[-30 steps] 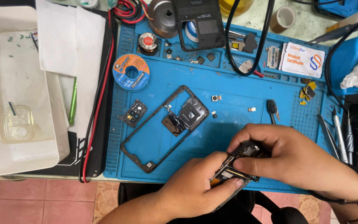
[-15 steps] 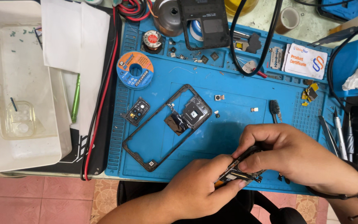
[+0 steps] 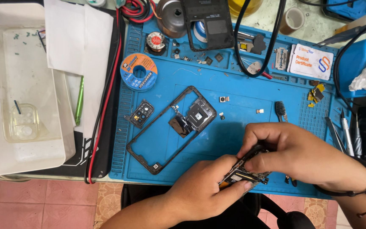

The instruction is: The person disassembles a smartphone, removes small components from the motherboard, and uses a toothbrush to clean the board. They then reattach several components and inspect the device.

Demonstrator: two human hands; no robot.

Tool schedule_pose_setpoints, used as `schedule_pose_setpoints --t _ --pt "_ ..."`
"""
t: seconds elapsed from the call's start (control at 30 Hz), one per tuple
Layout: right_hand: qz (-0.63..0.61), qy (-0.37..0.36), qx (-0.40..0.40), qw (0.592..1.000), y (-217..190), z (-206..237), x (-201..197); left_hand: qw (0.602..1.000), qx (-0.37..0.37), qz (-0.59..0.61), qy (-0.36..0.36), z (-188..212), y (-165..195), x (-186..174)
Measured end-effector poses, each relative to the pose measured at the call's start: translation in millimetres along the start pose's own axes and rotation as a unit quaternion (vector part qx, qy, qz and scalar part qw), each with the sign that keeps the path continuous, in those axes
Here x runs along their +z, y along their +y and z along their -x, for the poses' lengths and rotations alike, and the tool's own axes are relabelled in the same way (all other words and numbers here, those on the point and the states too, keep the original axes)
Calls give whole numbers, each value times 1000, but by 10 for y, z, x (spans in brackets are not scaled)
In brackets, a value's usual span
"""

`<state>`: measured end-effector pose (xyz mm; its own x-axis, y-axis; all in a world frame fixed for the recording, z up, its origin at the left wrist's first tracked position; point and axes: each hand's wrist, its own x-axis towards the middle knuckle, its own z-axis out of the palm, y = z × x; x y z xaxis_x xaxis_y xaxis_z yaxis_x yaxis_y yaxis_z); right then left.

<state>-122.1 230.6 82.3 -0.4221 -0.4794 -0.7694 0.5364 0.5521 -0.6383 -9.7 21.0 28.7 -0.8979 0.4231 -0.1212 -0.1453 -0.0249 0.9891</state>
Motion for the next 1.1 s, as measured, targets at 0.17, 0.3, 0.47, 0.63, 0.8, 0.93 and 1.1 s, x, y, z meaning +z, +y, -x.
schedule_pose_setpoints --t 0.17,0.3,0.47,0.63,0.8,0.93,1.1 --pt "-23 -28 -48 998 11 -42 -14 1000 12 21 10 1 -11 9" --pt "34 -56 -58 996 -171 -15 -81 999 6 42 23 -2 -33 7" --pt "150 112 -159 969 -476 -242 -115 992 3 124 23 -16 -53 3" --pt "521 227 -392 723 -519 -526 15 982 -26 189 13 -35 -47 -22" --pt "576 239 -386 680 -473 -511 37 970 -45 237 11 -28 -53 -22" --pt "532 247 -437 682 -416 -511 4 975 -50 215 13 -28 -72 -19" --pt "370 265 -343 822 -278 -309 -141 971 -44 235 13 -16 -78 -10"
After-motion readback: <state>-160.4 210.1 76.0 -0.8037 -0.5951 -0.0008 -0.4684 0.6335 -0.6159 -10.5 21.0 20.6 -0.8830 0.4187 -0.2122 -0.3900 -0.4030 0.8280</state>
